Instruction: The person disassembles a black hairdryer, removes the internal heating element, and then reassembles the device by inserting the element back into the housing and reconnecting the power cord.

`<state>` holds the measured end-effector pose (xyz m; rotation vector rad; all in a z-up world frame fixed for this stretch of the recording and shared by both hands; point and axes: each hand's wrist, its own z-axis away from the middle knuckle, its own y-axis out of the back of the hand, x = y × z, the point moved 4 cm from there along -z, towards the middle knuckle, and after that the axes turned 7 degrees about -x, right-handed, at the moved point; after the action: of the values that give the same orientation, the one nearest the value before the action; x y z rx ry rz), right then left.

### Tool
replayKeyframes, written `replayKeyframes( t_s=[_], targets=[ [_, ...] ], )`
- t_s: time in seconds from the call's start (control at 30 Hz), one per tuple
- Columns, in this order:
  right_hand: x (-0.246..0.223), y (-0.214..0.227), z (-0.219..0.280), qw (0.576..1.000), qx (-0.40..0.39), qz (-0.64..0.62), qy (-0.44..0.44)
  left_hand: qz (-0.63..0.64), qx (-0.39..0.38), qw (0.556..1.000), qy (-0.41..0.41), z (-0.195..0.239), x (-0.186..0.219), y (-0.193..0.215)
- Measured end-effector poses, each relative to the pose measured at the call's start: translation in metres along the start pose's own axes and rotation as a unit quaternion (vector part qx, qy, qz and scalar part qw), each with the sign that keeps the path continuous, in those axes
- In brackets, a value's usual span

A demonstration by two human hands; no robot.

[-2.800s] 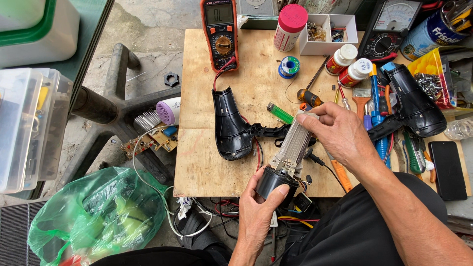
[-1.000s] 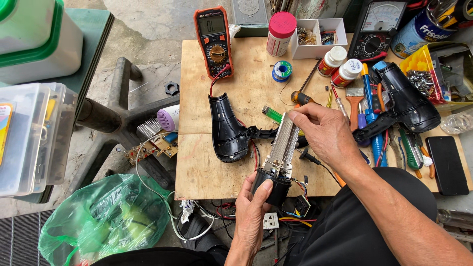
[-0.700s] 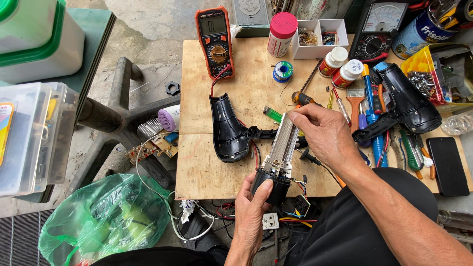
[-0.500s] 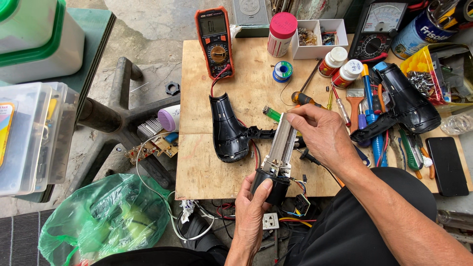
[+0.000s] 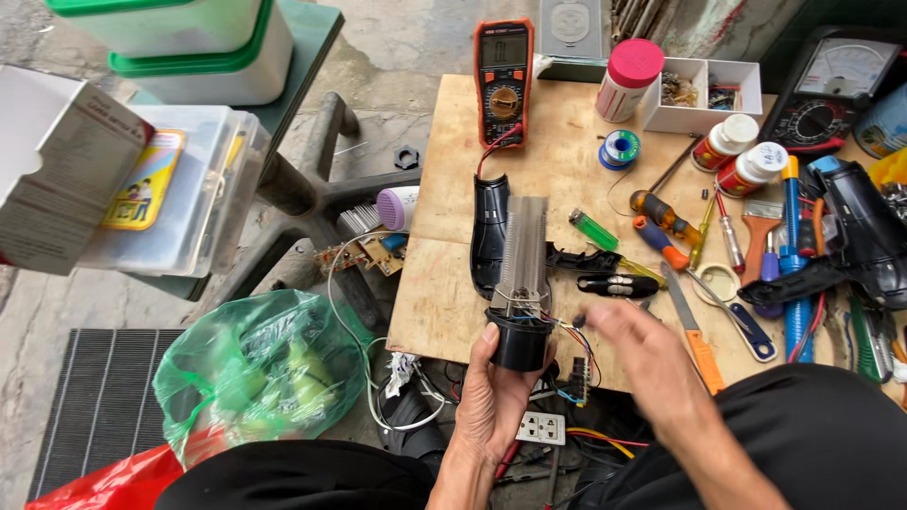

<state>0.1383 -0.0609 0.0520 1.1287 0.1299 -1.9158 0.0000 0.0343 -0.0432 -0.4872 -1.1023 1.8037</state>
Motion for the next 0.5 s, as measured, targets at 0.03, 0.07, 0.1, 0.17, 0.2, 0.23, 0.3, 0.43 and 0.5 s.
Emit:
replayKeyframes(
  t_s=[0.03, 0.07, 0.1, 0.17, 0.2, 0.23, 0.3, 0.43, 0.5],
  targets=[
    [0.013, -0.008, -0.001, 1.0, -0.003, -0.001, 0.003, -0.001, 0.0, 1.0, -0.004, -0.003, 0.001, 0.006],
    [0.025, -0.016, -0.001, 0.999, -0.006, -0.048, 0.012, 0.006, -0.004, 1.0, -0.012, -0.006, 0.001, 0.012],
    [0.038, -0.024, -0.002, 0.995, -0.01, -0.095, 0.021, 0.013, -0.008, 1.0, -0.021, -0.009, 0.002, 0.017],
    [0.039, -0.033, 0.012, 0.996, -0.002, -0.041, 0.084, 0.026, -0.026, 0.999, -0.01, -0.009, -0.001, 0.018],
    [0.037, -0.037, 0.02, 0.989, 0.007, 0.016, 0.144, 0.041, -0.041, 0.998, 0.002, -0.009, -0.004, 0.019],
    [0.039, -0.043, 0.023, 0.989, 0.007, 0.017, 0.145, 0.041, -0.042, 0.998, 0.002, -0.01, -0.006, 0.021],
    [0.026, -0.055, 0.038, 0.924, 0.083, 0.183, 0.325, 0.011, -0.048, 0.999, 0.006, -0.012, -0.01, 0.026],
    [0.028, -0.069, 0.039, 0.866, 0.125, 0.283, 0.393, 0.059, -0.066, 0.996, 0.014, -0.002, -0.006, 0.01],
    [0.023, -0.075, 0.044, 0.83, 0.123, 0.306, 0.451, 0.07, -0.043, 0.997, -0.001, -0.002, -0.003, 0.011]
  ],
)
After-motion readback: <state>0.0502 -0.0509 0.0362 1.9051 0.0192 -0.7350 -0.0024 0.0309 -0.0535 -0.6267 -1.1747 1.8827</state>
